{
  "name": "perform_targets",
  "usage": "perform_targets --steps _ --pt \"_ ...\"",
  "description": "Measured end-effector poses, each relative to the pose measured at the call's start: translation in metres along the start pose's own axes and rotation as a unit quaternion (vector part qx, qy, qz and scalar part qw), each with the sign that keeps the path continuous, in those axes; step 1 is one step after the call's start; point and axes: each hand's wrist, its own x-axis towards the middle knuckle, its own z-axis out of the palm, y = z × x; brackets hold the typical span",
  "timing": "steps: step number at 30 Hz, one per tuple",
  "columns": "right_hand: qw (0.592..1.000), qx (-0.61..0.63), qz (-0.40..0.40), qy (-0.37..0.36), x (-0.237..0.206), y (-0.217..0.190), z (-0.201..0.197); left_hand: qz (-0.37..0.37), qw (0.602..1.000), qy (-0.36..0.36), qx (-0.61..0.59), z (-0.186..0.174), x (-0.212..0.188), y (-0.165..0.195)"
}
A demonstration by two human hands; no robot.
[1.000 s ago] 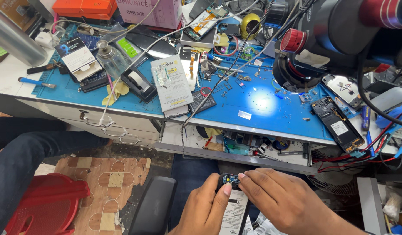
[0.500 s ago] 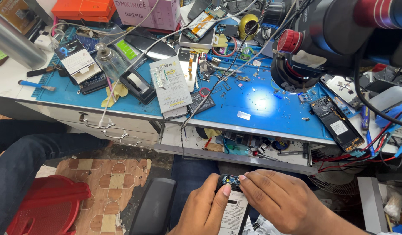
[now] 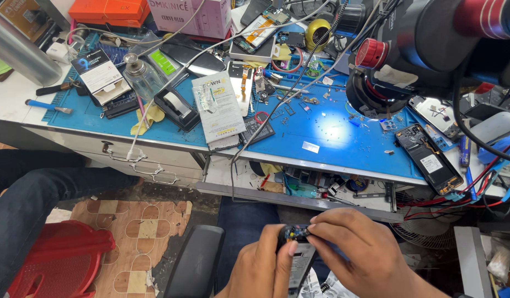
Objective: The person sits at a repair workbench and works on a disassembled smartphone held in their hands, prying and pressing the internal components and back cover assembly by hand. Near the end they pick up a small hand tool and work on the phone's internal area while holding the phone over the bench.
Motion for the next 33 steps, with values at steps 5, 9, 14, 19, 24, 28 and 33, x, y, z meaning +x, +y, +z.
perform_targets --steps 5,9,14,19,24,28,33 --pt "0.997 0.063 0.036 0.01 -0.012 -0.002 -0.003 0.173 0.982 0.04 0.057 0.0 -0.002 -0.003" --pt "0.992 0.105 0.071 -0.008 -0.021 -0.004 -0.009 0.238 0.966 0.055 0.089 -0.001 -0.001 -0.001" --pt "0.98 0.148 0.125 -0.045 -0.025 -0.001 -0.014 0.268 0.957 0.063 0.092 0.0 0.001 0.001" --pt "0.977 0.148 0.139 -0.059 -0.027 0.0 -0.015 0.237 0.967 0.047 0.079 0.0 0.0 0.002" --pt "0.964 0.188 0.174 -0.073 -0.026 0.002 -0.015 0.231 0.97 0.034 0.071 -0.002 0.0 0.002" --pt "0.957 0.191 0.197 -0.096 -0.023 0.004 -0.017 0.237 0.968 0.025 0.083 -0.006 0.003 0.002" --pt "0.971 0.175 0.102 -0.128 -0.016 -0.001 -0.02 0.22 0.973 0.039 0.058 -0.012 0.004 0.004"
